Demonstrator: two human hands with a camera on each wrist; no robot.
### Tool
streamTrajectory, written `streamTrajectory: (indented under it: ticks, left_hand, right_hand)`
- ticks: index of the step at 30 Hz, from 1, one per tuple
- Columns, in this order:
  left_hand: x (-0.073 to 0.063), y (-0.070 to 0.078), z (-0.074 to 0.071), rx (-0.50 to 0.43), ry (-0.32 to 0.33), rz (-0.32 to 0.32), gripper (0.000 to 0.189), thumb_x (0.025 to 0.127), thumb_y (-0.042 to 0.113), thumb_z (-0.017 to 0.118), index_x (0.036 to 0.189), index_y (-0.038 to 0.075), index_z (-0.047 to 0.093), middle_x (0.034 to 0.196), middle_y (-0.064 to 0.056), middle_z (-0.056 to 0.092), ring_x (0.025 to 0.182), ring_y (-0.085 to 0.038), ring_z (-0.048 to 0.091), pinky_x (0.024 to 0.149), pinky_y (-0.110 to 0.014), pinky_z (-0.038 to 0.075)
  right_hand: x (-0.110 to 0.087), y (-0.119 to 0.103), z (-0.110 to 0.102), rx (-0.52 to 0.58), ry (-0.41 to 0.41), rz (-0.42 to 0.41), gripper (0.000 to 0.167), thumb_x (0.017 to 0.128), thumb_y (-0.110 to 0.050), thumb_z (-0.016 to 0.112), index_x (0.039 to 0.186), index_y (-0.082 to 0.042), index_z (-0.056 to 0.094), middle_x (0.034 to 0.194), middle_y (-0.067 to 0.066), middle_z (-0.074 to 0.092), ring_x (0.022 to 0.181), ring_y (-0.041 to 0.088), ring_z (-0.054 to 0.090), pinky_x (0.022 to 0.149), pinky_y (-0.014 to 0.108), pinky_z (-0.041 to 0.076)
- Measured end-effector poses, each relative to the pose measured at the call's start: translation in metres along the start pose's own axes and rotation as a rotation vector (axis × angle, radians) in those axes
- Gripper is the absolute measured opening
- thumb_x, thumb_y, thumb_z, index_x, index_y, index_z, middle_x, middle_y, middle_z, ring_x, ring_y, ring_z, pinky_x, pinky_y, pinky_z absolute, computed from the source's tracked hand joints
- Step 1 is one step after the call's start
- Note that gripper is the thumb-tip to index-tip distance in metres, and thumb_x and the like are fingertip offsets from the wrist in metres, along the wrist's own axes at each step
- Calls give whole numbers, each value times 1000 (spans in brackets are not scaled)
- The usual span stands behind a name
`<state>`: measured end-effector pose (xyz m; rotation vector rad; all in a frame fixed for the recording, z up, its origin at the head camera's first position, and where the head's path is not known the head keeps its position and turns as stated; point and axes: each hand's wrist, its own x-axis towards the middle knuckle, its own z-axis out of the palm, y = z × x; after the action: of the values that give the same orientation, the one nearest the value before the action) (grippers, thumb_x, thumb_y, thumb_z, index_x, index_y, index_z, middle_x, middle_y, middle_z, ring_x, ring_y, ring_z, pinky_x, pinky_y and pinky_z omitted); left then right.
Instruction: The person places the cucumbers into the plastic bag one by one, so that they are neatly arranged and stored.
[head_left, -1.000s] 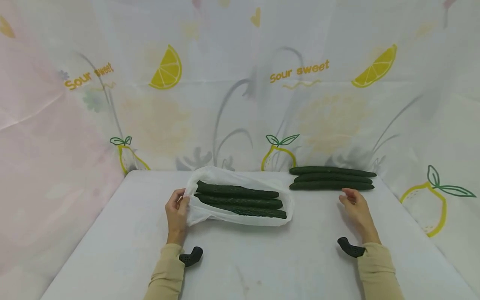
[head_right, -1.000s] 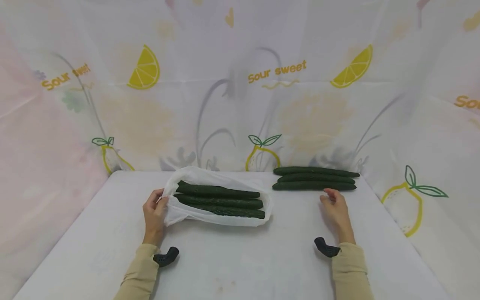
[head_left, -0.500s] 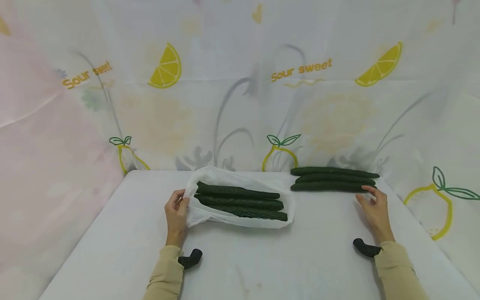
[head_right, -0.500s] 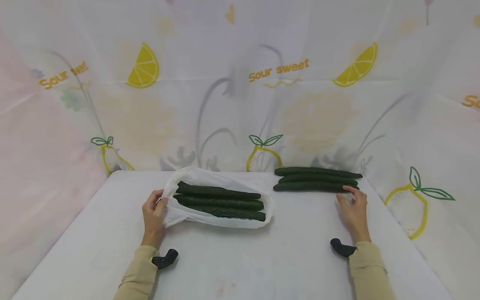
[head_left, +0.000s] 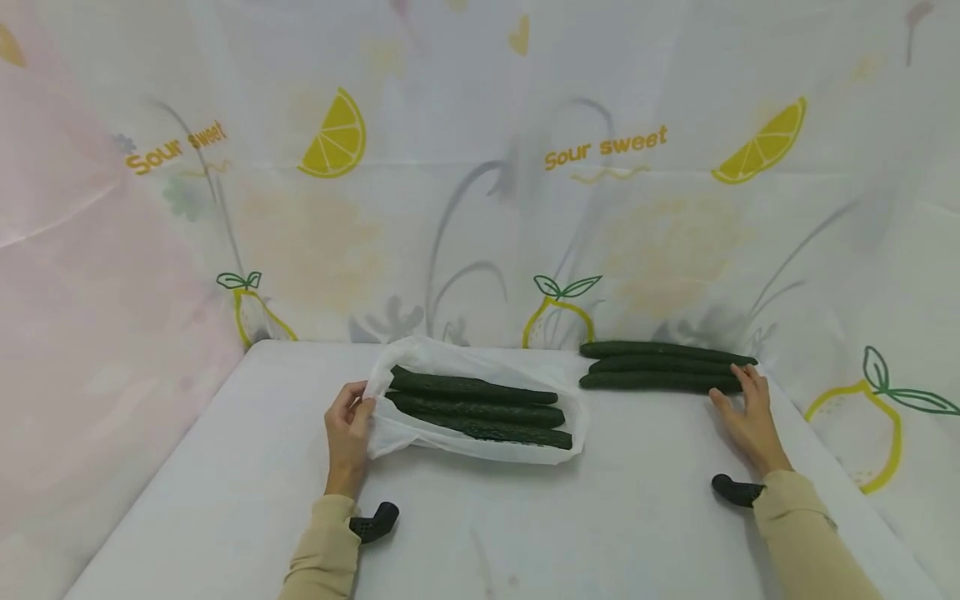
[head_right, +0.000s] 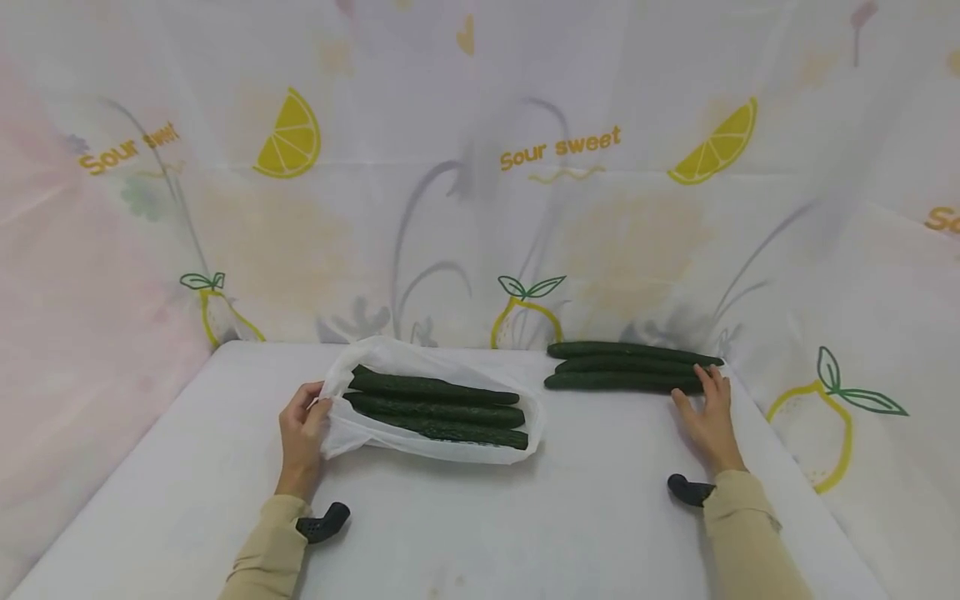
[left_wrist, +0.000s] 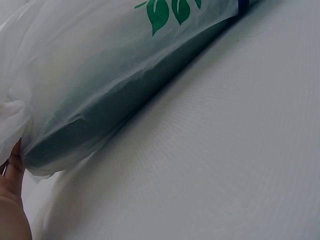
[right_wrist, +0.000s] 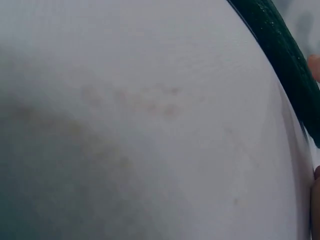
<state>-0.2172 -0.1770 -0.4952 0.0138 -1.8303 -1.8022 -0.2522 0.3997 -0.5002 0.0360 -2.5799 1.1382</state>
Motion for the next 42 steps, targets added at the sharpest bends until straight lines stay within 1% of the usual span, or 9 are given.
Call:
streamTrajectory:
  ticks: [5,10,14,19,22,25,31,38,42]
  left_hand:
    - [0,1,0,-4,-2,-11,21,88,-9,49,104,-9,61,90,2,61,71,-2,59,62,-14,44]
    - [-1,1,-1,25,-5,-28,21,89,-7,49,106,-7,61,92,2,59,74,-3,59,65,-14,45]
    - [0,1,-1,28,-9,-17,21,90,-6,48,106,-7,61,93,2,59,75,-3,59,66,-13,45]
    - [1,1,-1,14,-6,-2,21,88,-8,49,105,-9,61,93,2,59,75,-2,60,66,-13,46]
    - [1,1,0,13,-5,1,21,88,-8,49,105,-9,61,93,3,60,76,-2,60,67,-13,46]
    - [0,1,-1,23,-8,-6,21,89,-7,49,106,-8,61,93,3,60,75,-2,59,66,-13,45]
    - [0,1,0,19,-18,-6,21,89,-7,48,105,-9,61,94,0,58,77,-3,59,69,-13,46]
    - [0,3,0,4,-14,-4,20,88,-8,48,104,-9,61,94,-2,58,77,-4,60,69,-13,46]
    - [0,2,0,5,-13,2,21,88,-8,48,105,-9,61,94,-1,59,77,-3,60,69,-13,46]
  right_hand:
    - [3,4,-1,-43,-47,-18,67,97,-29,48,146,5,19,149,36,11,137,56,-11,105,70,-1]
    - [2,4,1,-96,-54,-12,63,96,-30,50,144,4,26,138,41,16,132,60,5,97,73,13]
    - [1,0,1,-109,-49,12,61,94,-32,55,140,4,35,130,37,14,123,55,10,89,69,19]
    - [0,-2,1,-99,-49,-17,60,90,-31,62,134,5,41,133,36,17,126,54,10,93,68,17]
    - [1,-1,1,-85,-45,-48,59,88,-28,65,130,7,41,136,38,24,129,58,12,100,68,13]
    - [0,1,1,-92,-41,-61,59,87,-26,67,128,8,41,133,38,32,128,57,18,102,67,12]
    - [-2,3,2,-144,-25,-60,57,86,-29,68,127,5,46,131,36,35,122,56,19,93,66,18]
    - [-3,6,7,-173,41,-180,46,83,-20,71,118,4,54,117,33,41,114,52,27,89,60,17]
    - [-4,8,10,-163,74,-195,42,82,-18,73,114,3,56,116,31,42,112,51,28,87,59,19]
